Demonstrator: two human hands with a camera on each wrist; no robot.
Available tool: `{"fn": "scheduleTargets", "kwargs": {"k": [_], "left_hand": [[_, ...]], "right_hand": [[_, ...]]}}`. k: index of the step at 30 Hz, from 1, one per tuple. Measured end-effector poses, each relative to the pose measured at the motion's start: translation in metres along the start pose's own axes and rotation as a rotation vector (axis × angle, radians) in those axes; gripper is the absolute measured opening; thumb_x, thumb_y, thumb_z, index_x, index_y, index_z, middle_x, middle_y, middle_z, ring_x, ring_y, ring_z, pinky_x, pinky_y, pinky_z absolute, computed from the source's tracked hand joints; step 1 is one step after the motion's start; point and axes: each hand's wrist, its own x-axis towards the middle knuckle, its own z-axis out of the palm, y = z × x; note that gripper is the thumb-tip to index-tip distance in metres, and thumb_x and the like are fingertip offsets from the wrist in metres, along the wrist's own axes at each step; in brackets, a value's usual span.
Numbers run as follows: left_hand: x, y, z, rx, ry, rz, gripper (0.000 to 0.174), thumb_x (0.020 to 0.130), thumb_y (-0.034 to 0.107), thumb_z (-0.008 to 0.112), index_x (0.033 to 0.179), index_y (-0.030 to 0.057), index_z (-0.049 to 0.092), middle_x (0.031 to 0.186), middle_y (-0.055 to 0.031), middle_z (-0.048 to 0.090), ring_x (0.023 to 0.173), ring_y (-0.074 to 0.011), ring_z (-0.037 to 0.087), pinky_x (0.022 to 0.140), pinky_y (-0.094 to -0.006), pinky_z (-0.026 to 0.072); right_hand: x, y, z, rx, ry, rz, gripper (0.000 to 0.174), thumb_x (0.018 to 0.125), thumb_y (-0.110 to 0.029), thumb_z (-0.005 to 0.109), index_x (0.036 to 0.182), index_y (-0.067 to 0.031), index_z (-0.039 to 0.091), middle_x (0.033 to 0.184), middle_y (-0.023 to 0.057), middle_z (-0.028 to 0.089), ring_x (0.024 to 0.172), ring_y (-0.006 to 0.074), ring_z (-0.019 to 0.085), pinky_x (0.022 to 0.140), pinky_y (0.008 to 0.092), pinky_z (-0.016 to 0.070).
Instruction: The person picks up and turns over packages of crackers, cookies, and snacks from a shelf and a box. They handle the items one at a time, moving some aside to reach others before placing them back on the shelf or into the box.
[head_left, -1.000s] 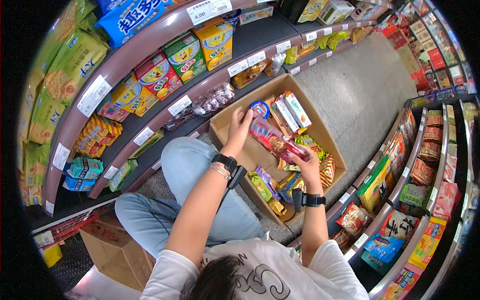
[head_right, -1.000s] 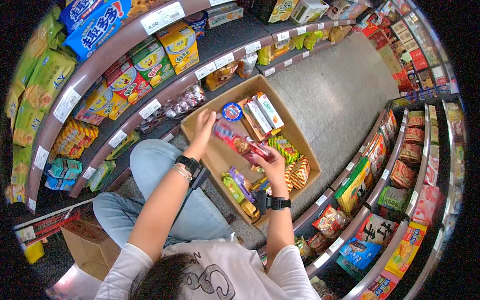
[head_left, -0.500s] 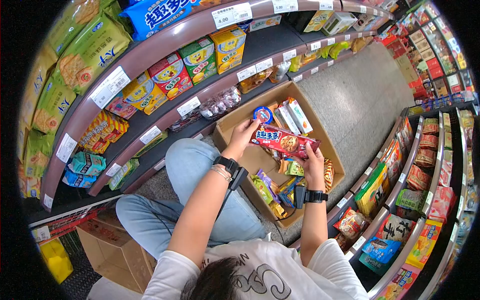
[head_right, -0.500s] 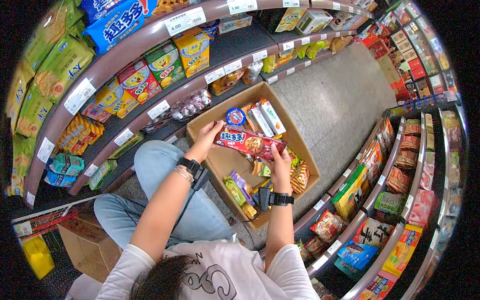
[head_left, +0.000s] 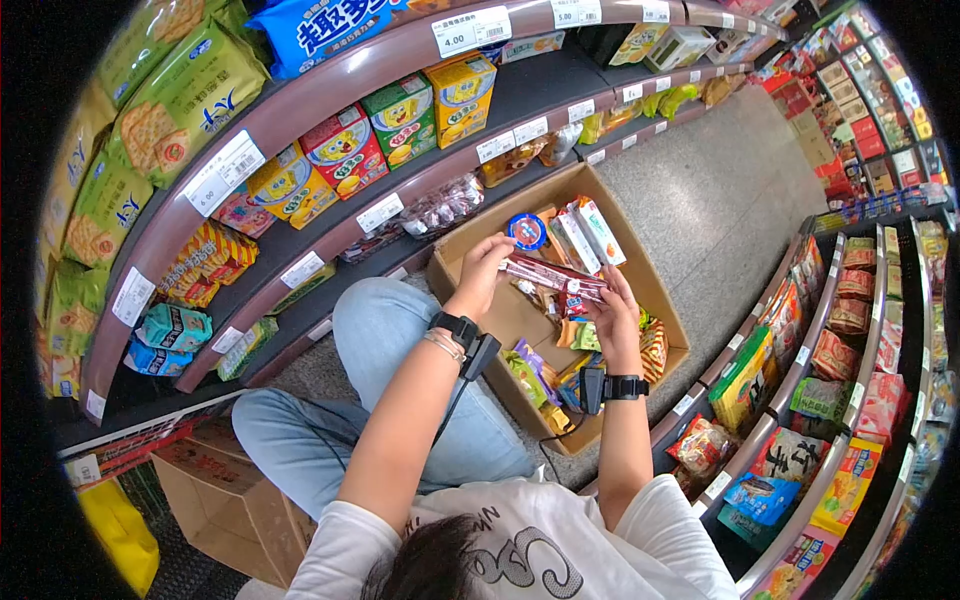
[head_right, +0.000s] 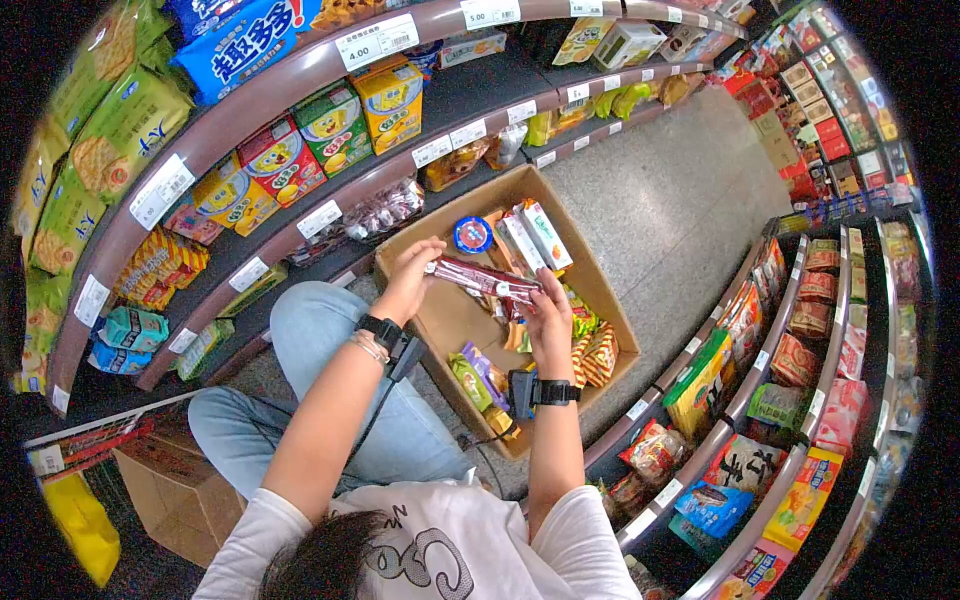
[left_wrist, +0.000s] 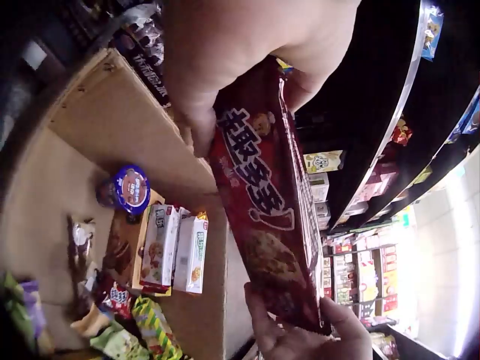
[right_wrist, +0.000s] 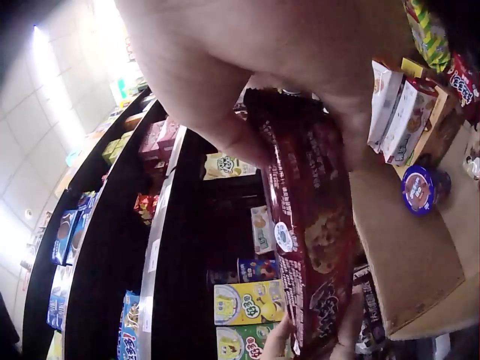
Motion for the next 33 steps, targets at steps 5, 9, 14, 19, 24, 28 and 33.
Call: {"fn": "scheduleTargets", "kwargs": {"k": [5, 9, 14, 19, 24, 28, 33], "left_hand": [[0.008, -0.007, -0.003, 0.013, 0.014, 0.107, 0.033, 0.087, 0.006, 0.063, 0.118, -0.0006, 0.056, 0.113, -0.0083, 0.059, 0.1, -0.0138, 0.058, 0.09, -0.0275, 0.0443], [0.01, -0.007, -0.003, -0.007, 0.014, 0.095, 0.04, 0.086, 0.006, 0.064, 0.124, -0.0008, 0.052, 0.115, -0.0095, 0.059, 0.102, -0.0137, 0.057, 0.088, -0.0276, 0.0452], [0.01, -0.007, -0.004, 0.0, -0.105, -0.004, 0.035, 0.086, 0.01, 0.067, 0.118, 0.002, 0.055, 0.108, -0.0065, 0.063, 0.095, -0.013, 0.061, 0.082, -0.0278, 0.0488], [0.005, -0.004, -0.007, 0.254, 0.011, -0.152, 0.035, 0.089, 0.034, 0.064, 0.11, 0.0063, 0.058, 0.101, -0.0045, 0.064, 0.092, -0.0145, 0.062, 0.078, -0.0319, 0.0531], [0.003, 0.0, -0.005, 0.247, 0.14, -0.315, 0.043, 0.089, 0.045, 0.061, 0.11, 0.0078, 0.055, 0.101, -0.0065, 0.062, 0.091, -0.0192, 0.063, 0.075, -0.0383, 0.0557], [0.008, -0.008, -0.011, 0.145, 0.071, -0.306, 0.034, 0.09, 0.035, 0.062, 0.108, 0.008, 0.055, 0.102, -0.0079, 0.06, 0.094, -0.0203, 0.062, 0.076, -0.0419, 0.056], [0.013, -0.014, -0.014, 0.042, 0.019, -0.105, 0.024, 0.088, 0.011, 0.061, 0.111, 0.0053, 0.056, 0.101, -0.0079, 0.06, 0.098, -0.0204, 0.061, 0.083, -0.0397, 0.054]], "right_hand": [[-0.002, -0.008, 0.007, 0.012, -0.021, -0.056, 0.056, 0.092, -0.006, 0.051, 0.144, -0.0057, 0.029, 0.144, 0.0072, 0.04, 0.111, 0.018, 0.056, 0.09, 0.0374, 0.0494], [0.001, -0.002, 0.009, 0.045, 0.143, -0.091, 0.055, 0.092, -0.007, 0.054, 0.142, -0.0047, 0.031, 0.142, 0.0099, 0.042, 0.109, 0.018, 0.057, 0.09, 0.038, 0.0499], [0.011, 0.009, -0.012, -0.009, 0.095, 0.008, 0.043, 0.091, -0.006, 0.058, 0.131, -0.0012, 0.043, 0.122, 0.0113, 0.057, 0.101, 0.0171, 0.061, 0.089, 0.0334, 0.0521], [0.007, 0.001, -0.014, -0.129, 0.0, 0.07, 0.033, 0.089, -0.002, 0.06, 0.12, -0.0002, 0.053, 0.111, 0.0092, 0.063, 0.095, 0.0176, 0.063, 0.086, 0.0323, 0.0535], [-0.002, -0.002, -0.011, -0.301, -0.058, -0.032, 0.032, 0.083, 0.002, 0.066, 0.114, -0.0013, 0.057, 0.113, 0.0081, 0.063, 0.096, 0.0154, 0.062, 0.085, 0.0293, 0.0519], [-0.002, 0.006, -0.012, -0.35, -0.084, -0.138, 0.028, 0.084, 0.0, 0.066, 0.111, -0.0024, 0.06, 0.12, 0.0076, 0.059, 0.098, 0.0133, 0.059, 0.083, 0.027, 0.051], [0.001, 0.004, -0.013, -0.11, 0.066, 0.102, 0.028, 0.089, -0.003, 0.061, 0.116, -0.0011, 0.057, 0.13, 0.0104, 0.052, 0.104, 0.0149, 0.058, 0.083, 0.0275, 0.0516]]}}
